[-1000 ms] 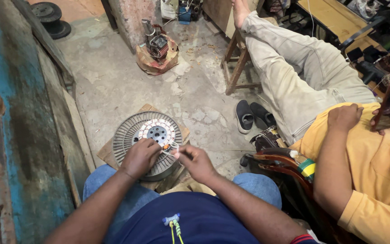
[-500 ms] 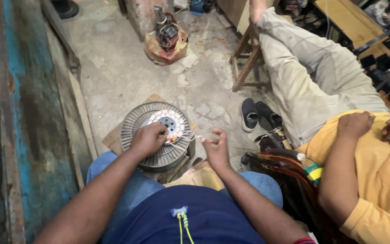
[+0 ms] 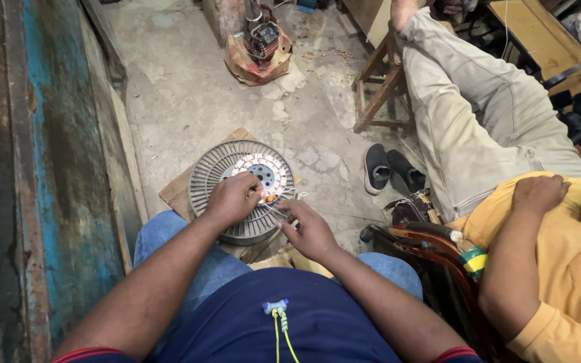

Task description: The person winds a thin white wire around the slots of a motor stator resting on a wooden block. They repeatedly thread the wire through the slots and pull it taut to secure the winding.

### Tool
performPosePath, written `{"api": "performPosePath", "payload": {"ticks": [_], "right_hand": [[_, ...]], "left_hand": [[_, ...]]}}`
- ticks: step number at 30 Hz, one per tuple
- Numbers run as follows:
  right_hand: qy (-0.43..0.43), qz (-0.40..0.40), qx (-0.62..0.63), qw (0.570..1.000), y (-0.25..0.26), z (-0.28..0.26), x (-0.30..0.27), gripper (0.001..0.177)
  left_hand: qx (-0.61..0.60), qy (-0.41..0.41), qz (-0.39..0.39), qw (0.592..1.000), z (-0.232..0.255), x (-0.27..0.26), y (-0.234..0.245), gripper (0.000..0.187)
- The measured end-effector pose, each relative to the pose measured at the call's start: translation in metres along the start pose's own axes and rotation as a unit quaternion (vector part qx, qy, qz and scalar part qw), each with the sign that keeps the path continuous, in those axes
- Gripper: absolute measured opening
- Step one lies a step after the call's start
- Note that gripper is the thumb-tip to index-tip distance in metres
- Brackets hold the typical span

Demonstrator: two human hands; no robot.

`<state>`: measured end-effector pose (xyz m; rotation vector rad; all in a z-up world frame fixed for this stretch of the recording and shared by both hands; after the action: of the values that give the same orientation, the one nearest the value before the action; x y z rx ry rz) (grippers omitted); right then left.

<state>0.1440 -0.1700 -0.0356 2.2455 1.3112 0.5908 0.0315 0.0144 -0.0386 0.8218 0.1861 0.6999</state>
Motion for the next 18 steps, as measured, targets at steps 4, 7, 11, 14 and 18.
{"api": "performPosePath", "payload": {"ticks": [4,7,11,14,18], "right_hand": [[0.013,-0.019,-0.017,1.0,-0.007,-0.004,0.008,0.04],[-0.012,-0.029,0.037,0.999,-0.01,0.003,0.009,0.04],[-0.091,-0.063,0.064,0.992,-0.014,0.021,0.005,0.032],[-0.127,-0.055,0.128,0.982,-0.008,0.037,-0.007,0.027],[-0.108,-0.02,0.055,0.992,0.014,0.076,-0.028,0.022]], "left_hand": [[0.002,-0.012,0.007,1.0,0.0,0.0,0.001,0.015],[0.003,-0.012,0.007,1.0,0.001,0.0,0.001,0.016],[0.005,-0.011,0.009,1.0,-0.001,0.0,-0.001,0.013],[0.0,-0.024,0.024,0.999,0.002,-0.001,0.0,0.012],[0.02,0.013,-0.006,1.0,0.004,0.001,0.001,0.015]]}}
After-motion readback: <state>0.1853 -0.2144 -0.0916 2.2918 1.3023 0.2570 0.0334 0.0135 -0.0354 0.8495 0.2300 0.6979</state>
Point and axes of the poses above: each hand's wrist, its own x-axis towards the middle knuckle, its own y-axis out of the back of the hand, z = x × y, the point moved 2 cm from there along x, towards the middle knuckle, and after that the axes turned 5 degrees about z, right-handed, at the moved point
